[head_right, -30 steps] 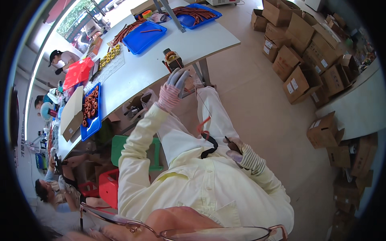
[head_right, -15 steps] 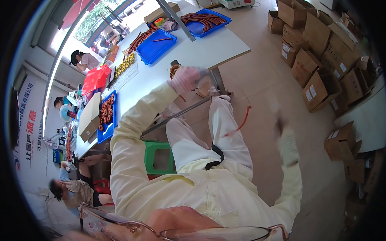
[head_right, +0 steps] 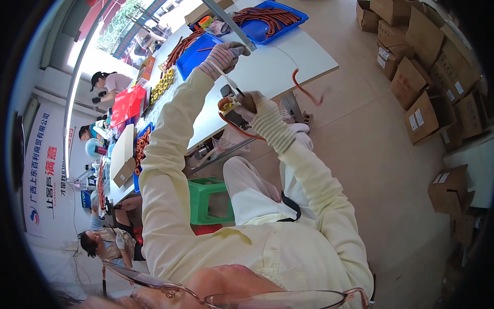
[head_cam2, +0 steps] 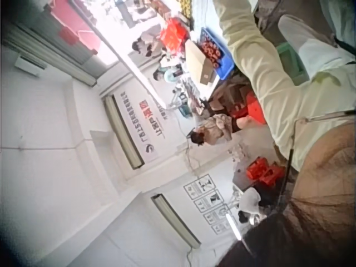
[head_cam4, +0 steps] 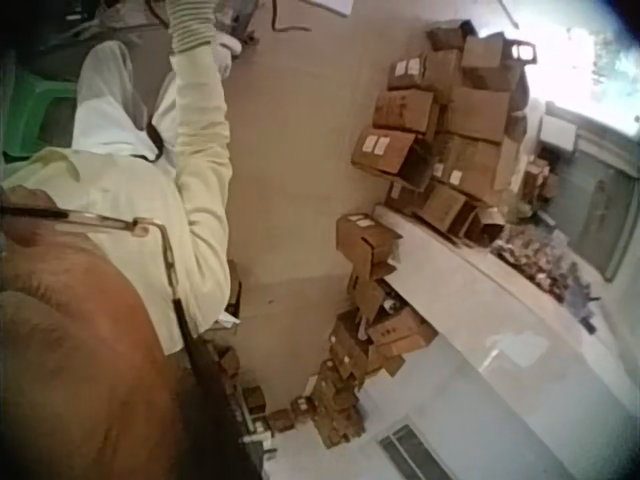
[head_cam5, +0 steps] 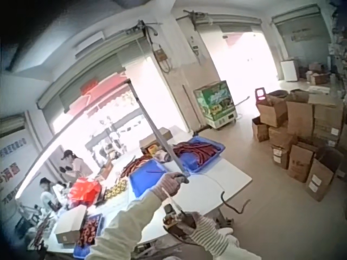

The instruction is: The person places a core into a vise and winds insulated wire through the core using a threading tool.

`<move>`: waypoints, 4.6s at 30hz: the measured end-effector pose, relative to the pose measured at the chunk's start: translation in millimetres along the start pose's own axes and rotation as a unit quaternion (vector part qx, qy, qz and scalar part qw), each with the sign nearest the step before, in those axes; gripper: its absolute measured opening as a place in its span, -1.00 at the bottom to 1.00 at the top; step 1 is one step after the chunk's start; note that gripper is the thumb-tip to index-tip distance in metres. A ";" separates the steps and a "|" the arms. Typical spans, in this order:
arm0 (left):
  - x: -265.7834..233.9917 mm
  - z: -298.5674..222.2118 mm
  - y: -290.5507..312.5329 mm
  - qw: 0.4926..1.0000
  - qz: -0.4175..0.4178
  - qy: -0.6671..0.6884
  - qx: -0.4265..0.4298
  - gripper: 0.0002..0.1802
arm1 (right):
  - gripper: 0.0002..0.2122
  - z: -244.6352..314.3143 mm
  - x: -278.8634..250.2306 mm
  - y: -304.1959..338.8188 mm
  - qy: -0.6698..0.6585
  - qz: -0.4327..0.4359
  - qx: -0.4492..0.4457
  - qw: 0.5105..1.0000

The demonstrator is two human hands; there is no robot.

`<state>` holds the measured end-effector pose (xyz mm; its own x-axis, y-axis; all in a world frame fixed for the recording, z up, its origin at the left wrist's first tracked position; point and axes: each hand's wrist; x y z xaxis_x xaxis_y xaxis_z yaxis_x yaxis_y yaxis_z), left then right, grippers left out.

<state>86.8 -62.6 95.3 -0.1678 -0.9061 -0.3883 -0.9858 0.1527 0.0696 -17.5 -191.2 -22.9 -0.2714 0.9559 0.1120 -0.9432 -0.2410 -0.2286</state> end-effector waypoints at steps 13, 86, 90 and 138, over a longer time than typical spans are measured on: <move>-8.0 13.6 -9.4 1.000 0.005 0.026 0.006 -0.84 | -0.78 -33.8 -5.9 -51.9 0.050 0.196 -0.004 0.979; 21.3 63.4 127.0 0.620 0.162 -0.567 0.518 -0.50 | -0.79 33.1 -99.6 283.6 -0.762 0.289 0.349 0.462; 46.1 30.2 99.1 0.646 0.267 -0.670 0.250 -0.74 | -0.76 63.0 -107.3 280.1 -0.251 0.018 0.414 0.875; 47.3 -21.1 32.3 0.899 0.316 -0.279 0.121 -0.80 | -0.62 40.0 -51.4 138.5 -0.219 0.216 0.313 0.899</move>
<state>47.0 -108.9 98.5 -0.6045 -0.2794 -0.7460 -0.6531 0.7100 0.2633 -141.8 -280.4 -21.7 -0.5580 0.6254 0.5454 -0.6178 -0.7519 0.2301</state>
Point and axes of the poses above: each hand's wrist, its own y-axis away from the middle knuckle, its own x-axis out of the palm, z = x × y, and after that the axes turned 7 degrees about x, right-handed
